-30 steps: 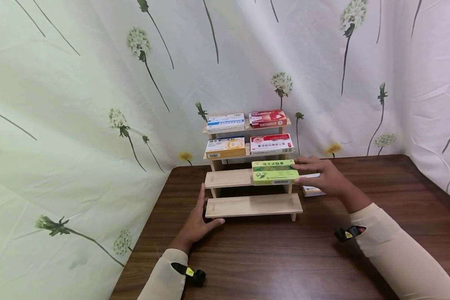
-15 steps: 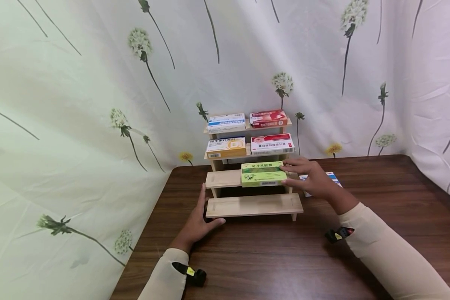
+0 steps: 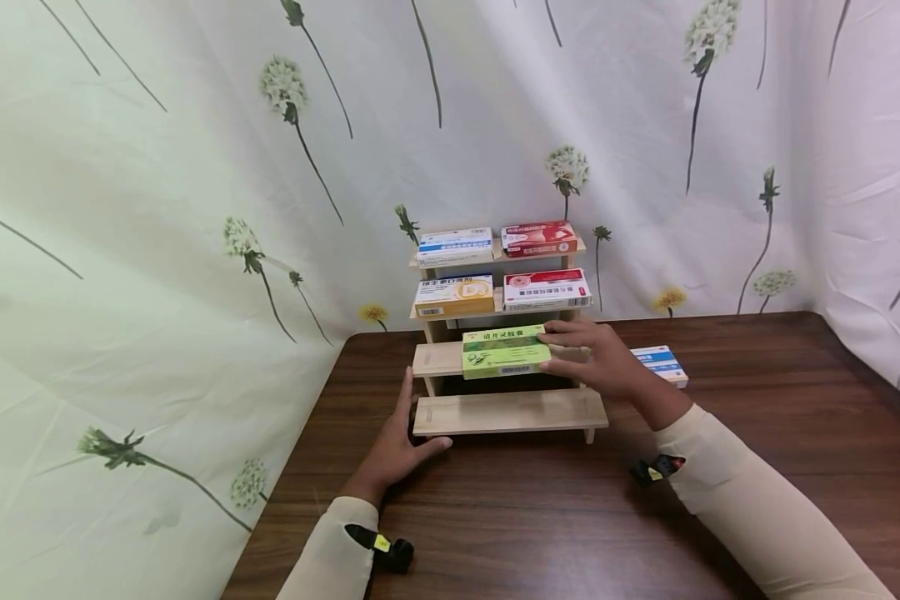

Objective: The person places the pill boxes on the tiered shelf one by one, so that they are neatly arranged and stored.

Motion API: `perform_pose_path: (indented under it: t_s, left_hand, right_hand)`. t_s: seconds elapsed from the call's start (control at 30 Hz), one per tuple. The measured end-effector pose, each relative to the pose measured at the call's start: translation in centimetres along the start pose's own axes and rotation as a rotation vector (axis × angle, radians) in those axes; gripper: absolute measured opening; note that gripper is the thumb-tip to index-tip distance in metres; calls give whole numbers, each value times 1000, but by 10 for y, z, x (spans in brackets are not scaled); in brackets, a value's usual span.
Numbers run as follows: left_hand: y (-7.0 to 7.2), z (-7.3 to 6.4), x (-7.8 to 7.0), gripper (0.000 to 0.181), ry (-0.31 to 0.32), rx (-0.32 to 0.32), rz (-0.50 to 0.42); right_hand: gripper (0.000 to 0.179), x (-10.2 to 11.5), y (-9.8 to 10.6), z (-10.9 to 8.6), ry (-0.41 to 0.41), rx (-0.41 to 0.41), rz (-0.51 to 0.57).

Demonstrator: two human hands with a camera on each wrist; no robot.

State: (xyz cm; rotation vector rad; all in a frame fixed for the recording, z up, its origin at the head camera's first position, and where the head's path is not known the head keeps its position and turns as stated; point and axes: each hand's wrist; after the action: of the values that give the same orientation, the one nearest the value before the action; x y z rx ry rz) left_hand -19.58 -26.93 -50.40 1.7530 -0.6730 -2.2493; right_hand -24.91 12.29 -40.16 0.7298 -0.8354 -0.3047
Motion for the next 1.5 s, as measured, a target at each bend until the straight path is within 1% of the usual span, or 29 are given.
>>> perform_pose_path:
  t_s: [0.13, 0.33, 0.57, 0.73, 0.93, 1.0, 1.1, 1.3, 1.5]
  left_hand:
    - [0, 0, -1, 132, 4, 0, 0]
    - [0, 0, 1, 131, -2, -4, 4]
    - [0, 0, 1, 131, -11, 2, -2]
    - [0, 1, 4, 131, -17, 5, -5]
    - [0, 1, 3, 131, -11, 4, -19]
    - [0, 1, 3, 131, -12, 4, -20]
    - [0, 1, 2, 131, -16, 2, -12]
    - [0, 2, 2, 131, -13, -1, -3]
    - [-1, 2, 4, 131, -12, -4, 7]
  right_hand:
    - [49, 3, -8, 5, 1, 5, -6]
    - [46, 9, -19, 12, 41, -5, -15]
    - [48, 17, -36, 19, 11, 18, -26]
    - [49, 24, -45, 25, 17, 16, -66]
    - [39, 31, -52, 35, 44, 8, -72]
    - [34, 32, -53, 38, 42, 7, -76]
    - [31, 33, -56, 42, 27, 5, -79]
    - [30, 34, -60, 47, 4, 14, -81]
    - [32, 38, -61, 49, 2, 15, -96]
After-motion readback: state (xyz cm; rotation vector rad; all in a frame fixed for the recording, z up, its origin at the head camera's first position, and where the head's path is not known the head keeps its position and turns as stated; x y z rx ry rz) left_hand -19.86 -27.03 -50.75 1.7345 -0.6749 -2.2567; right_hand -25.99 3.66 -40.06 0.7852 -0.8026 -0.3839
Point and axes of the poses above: each hand's wrist, its own z-axis towards the middle knuckle, its own y-axis out of the back of the hand, x = y × z, and after that the axes turned 5 degrees about -z, right-handed
